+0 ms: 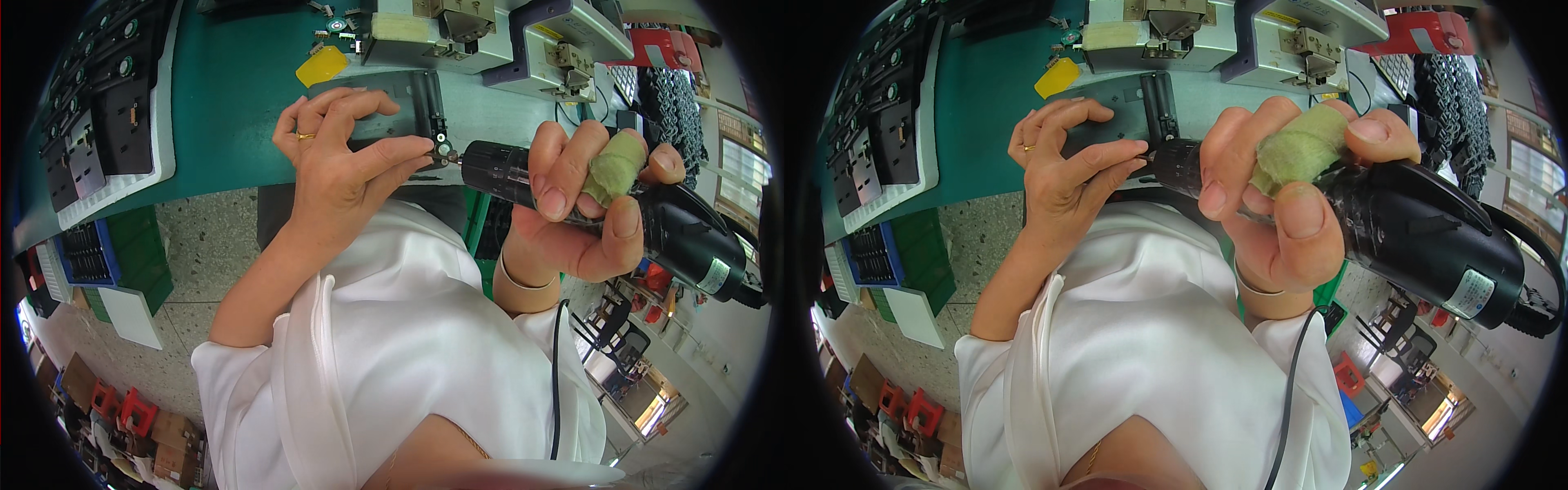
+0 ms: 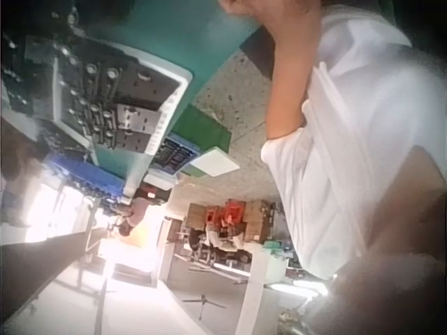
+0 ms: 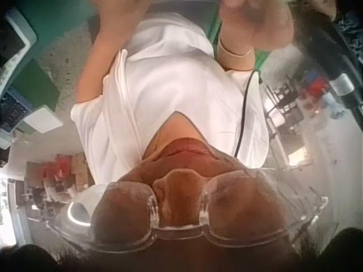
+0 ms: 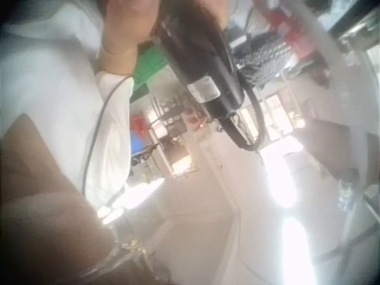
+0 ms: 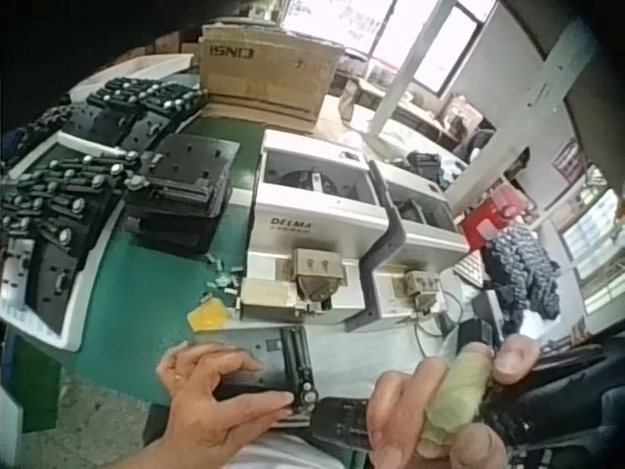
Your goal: The person fastens screws into black plastic housings using an electric screwdriver at a factory workbench.
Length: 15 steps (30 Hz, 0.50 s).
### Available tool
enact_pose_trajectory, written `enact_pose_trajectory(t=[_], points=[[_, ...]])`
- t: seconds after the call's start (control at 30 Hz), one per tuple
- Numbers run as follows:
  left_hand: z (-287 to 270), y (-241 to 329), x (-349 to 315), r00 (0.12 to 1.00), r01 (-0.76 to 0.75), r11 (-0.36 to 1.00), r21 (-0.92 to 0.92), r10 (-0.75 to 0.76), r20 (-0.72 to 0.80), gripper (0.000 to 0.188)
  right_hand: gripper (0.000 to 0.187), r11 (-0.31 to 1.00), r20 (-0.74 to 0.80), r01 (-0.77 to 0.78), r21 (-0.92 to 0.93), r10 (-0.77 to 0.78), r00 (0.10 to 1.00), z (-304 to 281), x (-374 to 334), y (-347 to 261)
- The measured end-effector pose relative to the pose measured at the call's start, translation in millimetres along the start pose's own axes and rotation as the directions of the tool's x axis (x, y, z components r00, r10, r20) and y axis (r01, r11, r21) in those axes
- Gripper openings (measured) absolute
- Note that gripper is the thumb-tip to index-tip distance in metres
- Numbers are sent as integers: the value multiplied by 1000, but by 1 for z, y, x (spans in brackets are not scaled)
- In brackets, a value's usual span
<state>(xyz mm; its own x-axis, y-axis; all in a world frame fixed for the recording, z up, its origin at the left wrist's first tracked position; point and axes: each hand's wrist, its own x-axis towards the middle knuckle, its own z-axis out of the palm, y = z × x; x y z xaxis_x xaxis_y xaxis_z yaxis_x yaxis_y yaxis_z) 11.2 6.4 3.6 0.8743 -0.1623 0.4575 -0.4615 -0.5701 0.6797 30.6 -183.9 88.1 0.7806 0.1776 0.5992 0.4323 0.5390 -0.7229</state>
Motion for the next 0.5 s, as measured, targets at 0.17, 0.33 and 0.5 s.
enact_pose_trajectory(t=[0.17, 0.33, 0.5], points=[[-2, -1, -3, 1000, 8, 1000, -15, -7, 12, 25, 39, 1000, 35, 1, 2, -1, 999, 0, 2, 0], [-3, 0, -5, 1000, 10, 1000, -30, -9, 28, 25, 41, 1000, 53, 5, 16, -6, 999, 4, 4, 4], [-13, -3, -9, 994, 48, 992, 118, -59, 89, 27, 40, 991, 3, -40, -131, 41, 999, 4, -8, 17]])
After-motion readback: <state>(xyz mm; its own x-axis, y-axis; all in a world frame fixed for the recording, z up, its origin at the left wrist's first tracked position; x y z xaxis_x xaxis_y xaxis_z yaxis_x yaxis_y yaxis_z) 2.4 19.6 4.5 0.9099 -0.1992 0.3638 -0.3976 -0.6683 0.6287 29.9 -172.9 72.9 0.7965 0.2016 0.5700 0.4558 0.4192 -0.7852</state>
